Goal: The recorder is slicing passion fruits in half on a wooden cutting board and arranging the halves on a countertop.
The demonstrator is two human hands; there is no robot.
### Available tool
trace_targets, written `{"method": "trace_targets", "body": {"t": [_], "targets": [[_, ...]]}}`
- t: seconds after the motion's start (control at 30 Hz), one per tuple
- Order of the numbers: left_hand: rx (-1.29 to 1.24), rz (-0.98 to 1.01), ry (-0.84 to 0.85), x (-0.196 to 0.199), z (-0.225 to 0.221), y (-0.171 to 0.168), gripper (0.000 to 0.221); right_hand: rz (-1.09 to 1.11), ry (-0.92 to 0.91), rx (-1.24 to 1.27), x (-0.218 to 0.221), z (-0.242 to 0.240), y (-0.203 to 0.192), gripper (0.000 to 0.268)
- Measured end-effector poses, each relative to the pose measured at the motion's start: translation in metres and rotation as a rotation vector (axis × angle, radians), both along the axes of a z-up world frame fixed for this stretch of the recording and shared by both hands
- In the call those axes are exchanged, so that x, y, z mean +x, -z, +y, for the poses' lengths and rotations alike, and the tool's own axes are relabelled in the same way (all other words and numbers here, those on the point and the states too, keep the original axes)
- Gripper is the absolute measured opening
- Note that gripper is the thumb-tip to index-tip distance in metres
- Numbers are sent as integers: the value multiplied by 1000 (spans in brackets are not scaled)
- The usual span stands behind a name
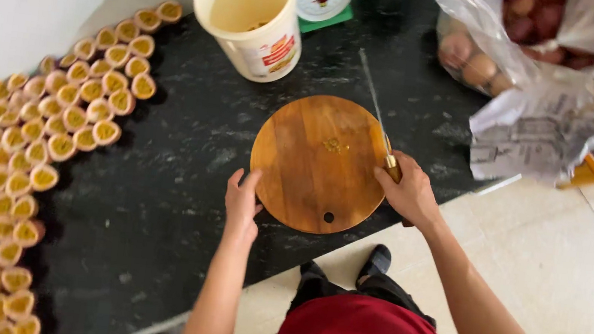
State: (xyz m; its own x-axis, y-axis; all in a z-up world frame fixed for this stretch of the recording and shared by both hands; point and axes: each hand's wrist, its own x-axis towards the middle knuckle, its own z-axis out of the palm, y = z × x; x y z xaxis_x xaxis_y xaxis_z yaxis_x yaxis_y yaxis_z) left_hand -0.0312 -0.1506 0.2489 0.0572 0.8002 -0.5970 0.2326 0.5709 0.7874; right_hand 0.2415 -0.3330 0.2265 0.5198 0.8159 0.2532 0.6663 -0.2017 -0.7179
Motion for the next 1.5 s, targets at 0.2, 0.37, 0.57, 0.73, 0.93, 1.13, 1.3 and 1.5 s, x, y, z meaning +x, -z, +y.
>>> {"method": "trace_targets", "body": {"t": [0.2,0.37,0.57,0.73,0.93,1.13,1.3,1.5], "targets": [[-131,-203,-86,11,-10,30,75,455,90,-299,23,10,-45,38],[-73,-628,-223,24,-57,-12,69,651,39,-133,31,0,-40,25],[-35,-897,-204,-23,-71,-70,66,696,-195,123,15,18,-99,30],[107,-1020,-157,-51,-10,-151,61,614,-329,104,0,89,-173,44],[322,-962,3,-57,92,-222,62,240,-323,-139,-9,149,-237,45],[309,-783,108,-38,159,-253,67,517,-479,-202,-25,185,-242,57],[216,-665,116,-19,194,-264,70,950,-586,-261,-22,212,-236,56],[215,-593,139,-6,213,-272,70,1173,-603,-342,-1,229,-229,52]]}}
